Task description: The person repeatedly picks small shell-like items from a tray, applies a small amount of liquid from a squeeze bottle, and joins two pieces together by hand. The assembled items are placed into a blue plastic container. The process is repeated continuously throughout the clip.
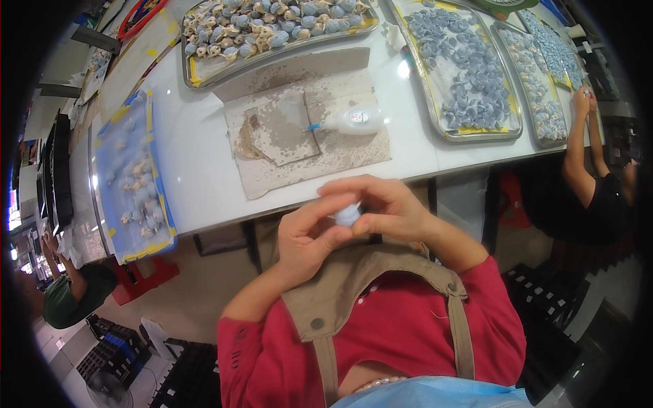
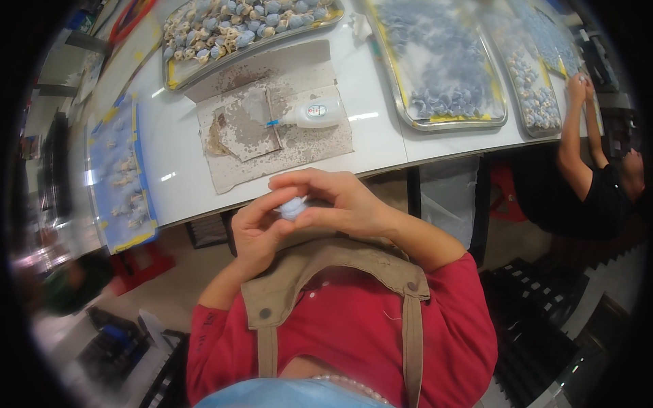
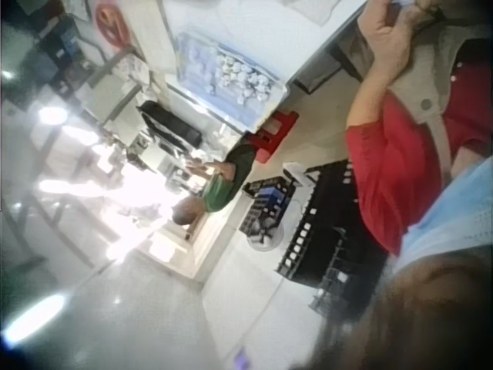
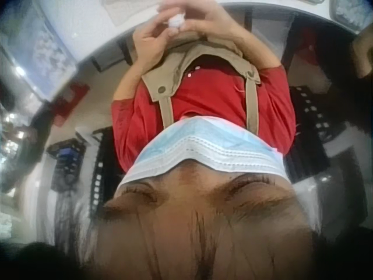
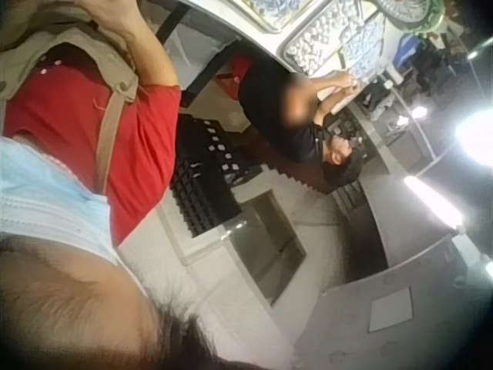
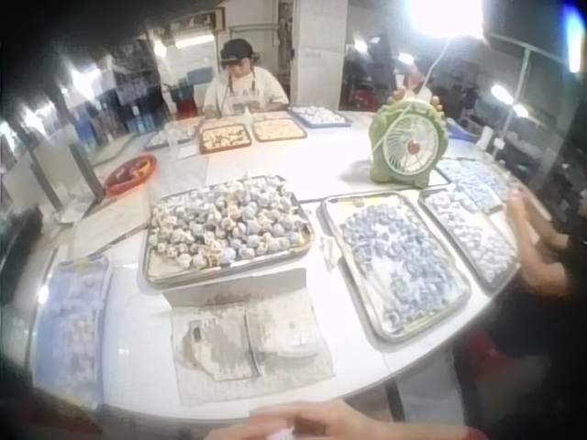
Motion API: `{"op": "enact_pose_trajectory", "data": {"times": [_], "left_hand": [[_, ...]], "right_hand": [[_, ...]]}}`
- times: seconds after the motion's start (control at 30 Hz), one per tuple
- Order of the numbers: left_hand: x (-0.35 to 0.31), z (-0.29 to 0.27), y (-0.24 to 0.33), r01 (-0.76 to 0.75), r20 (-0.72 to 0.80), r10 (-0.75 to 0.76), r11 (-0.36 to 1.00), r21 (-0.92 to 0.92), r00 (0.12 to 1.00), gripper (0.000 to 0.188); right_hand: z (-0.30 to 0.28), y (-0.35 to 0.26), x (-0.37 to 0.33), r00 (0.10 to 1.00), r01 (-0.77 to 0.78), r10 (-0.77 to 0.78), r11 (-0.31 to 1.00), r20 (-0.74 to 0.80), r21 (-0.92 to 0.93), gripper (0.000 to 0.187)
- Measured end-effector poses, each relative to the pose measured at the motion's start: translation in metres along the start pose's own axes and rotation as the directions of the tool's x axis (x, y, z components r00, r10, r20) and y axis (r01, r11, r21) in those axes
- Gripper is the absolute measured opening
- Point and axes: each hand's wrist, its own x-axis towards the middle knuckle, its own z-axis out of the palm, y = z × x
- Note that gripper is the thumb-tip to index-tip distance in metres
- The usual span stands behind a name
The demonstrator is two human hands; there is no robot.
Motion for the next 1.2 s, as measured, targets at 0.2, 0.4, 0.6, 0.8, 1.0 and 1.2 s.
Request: {"op": "enact_pose_trajectory", "data": {"times": [0.2,0.4,0.6,0.8,1.0,1.2], "left_hand": [[0.000,0.000,0.000,-0.154,0.029,0.152,0.947,0.282,0.988,0.036],[-0.001,0.000,0.002,-0.261,0.094,0.243,0.895,0.362,0.965,0.031],[0.001,0.002,0.002,-0.284,0.105,0.264,0.890,0.355,0.959,0.029],[0.001,0.000,0.001,-0.244,0.076,0.232,0.913,0.328,0.970,0.028],[0.001,0.000,-0.010,-0.218,-0.033,0.220,0.974,0.061,0.975,0.034],[0.000,0.002,-0.010,-0.183,-0.058,0.178,0.979,-0.087,0.982,0.036]], "right_hand": [[0.002,0.004,0.000,0.999,-0.033,0.032,0.999,0.043,0.014,0.047],[0.007,0.001,-0.002,0.999,0.030,-0.030,1.000,0.029,-0.008,0.040],[0.004,0.000,-0.002,0.996,0.087,-0.084,0.990,0.039,-0.110,0.039],[0.008,0.005,-0.001,1.000,0.020,-0.020,0.999,0.012,0.026,0.038],[0.010,0.006,0.004,0.999,0.029,-0.032,0.992,0.020,0.124,0.044],[0.015,0.004,0.000,0.999,-0.048,0.044,0.969,0.024,0.243,0.049]]}}
